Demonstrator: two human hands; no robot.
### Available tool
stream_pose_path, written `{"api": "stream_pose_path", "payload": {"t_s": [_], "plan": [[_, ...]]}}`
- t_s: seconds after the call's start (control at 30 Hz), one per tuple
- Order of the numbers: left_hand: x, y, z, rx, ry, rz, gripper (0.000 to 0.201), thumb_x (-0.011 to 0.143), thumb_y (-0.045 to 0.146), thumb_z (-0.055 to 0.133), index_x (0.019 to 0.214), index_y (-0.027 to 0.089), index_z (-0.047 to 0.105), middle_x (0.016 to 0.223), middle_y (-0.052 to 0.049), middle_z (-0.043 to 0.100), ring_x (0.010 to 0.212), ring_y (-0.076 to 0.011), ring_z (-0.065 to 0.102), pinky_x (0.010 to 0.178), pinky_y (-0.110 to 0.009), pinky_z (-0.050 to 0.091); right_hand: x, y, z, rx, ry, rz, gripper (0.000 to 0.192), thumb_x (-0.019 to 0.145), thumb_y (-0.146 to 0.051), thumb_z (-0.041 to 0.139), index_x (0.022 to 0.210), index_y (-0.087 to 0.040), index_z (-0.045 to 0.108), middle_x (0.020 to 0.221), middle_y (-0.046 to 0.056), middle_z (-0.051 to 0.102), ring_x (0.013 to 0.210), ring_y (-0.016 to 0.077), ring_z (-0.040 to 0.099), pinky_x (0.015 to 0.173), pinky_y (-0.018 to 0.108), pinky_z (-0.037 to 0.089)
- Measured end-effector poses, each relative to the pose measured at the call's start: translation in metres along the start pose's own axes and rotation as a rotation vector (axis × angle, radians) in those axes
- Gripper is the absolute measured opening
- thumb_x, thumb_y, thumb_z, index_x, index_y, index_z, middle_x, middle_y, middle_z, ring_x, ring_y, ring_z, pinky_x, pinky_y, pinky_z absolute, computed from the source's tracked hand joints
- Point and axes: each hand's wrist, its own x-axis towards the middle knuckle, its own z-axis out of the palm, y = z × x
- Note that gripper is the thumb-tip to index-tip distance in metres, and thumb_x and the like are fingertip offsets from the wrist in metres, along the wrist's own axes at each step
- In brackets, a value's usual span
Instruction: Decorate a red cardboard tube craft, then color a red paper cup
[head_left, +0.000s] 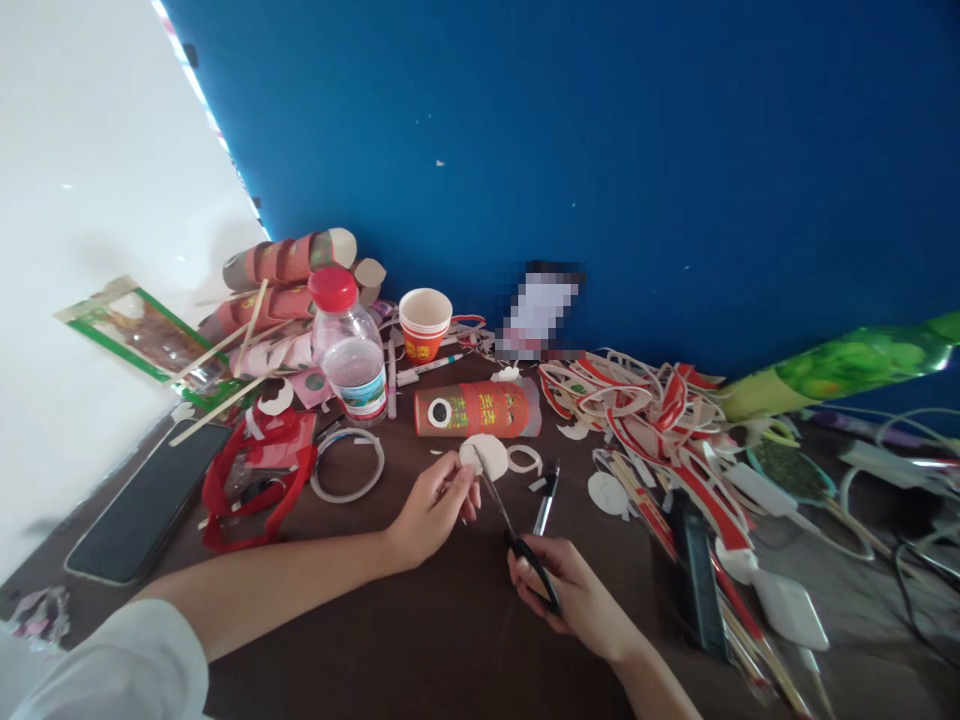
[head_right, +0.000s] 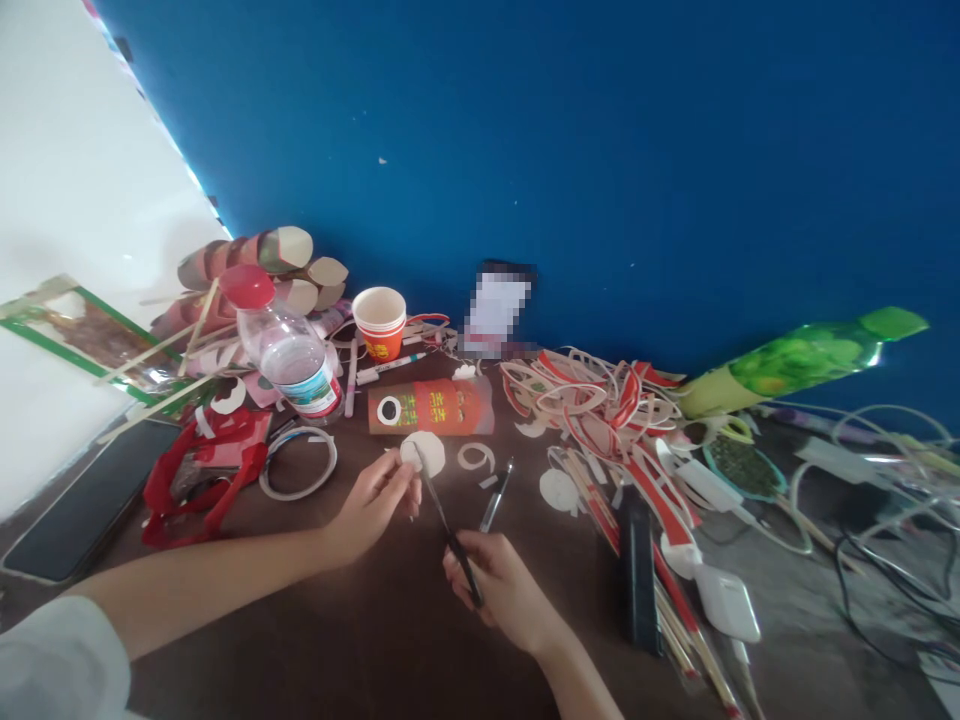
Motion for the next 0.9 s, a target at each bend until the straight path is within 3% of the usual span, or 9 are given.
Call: {"api": "stream_pose_path", "payload": {"t_s": [0.33, 0.9], "plan": [[-0.0004, -0.0001, -0.0015, 0.028, -0.014, 0.025, 0.047, 0.093, 0.060, 0.037, 0.067, 0.021, 0.035, 0.056, 0.008, 0.038, 0.051, -0.0084, 0.050, 0.054, -0.022, 0.041, 0.0010, 0.0010, -0.0023, 0.003, -0.037, -0.016, 0.057, 0.063, -0.072, 0.064, 0.064, -0.016, 0.052, 0.045, -0.007, 0.043, 0.036, 0.0017, 0.030, 0.031, 0.016, 0.018], [-0.0017, 0.0007, -0.0042, 0.115, -0.026, 0.015, 0.044, 0.093, 0.056, 0.041, 0.067, 0.020, 0.043, 0.051, 0.005, 0.047, 0.048, -0.0089, 0.045, 0.051, -0.022, 0.036, -0.0028, 0.0030, -0.0036, 0.058, -0.121, -0.027, 0.060, 0.064, -0.074, 0.065, 0.066, -0.016, 0.052, 0.046, -0.007, 0.042, 0.038, 0.0019, 0.026, 0.032, 0.017, 0.015]]}}
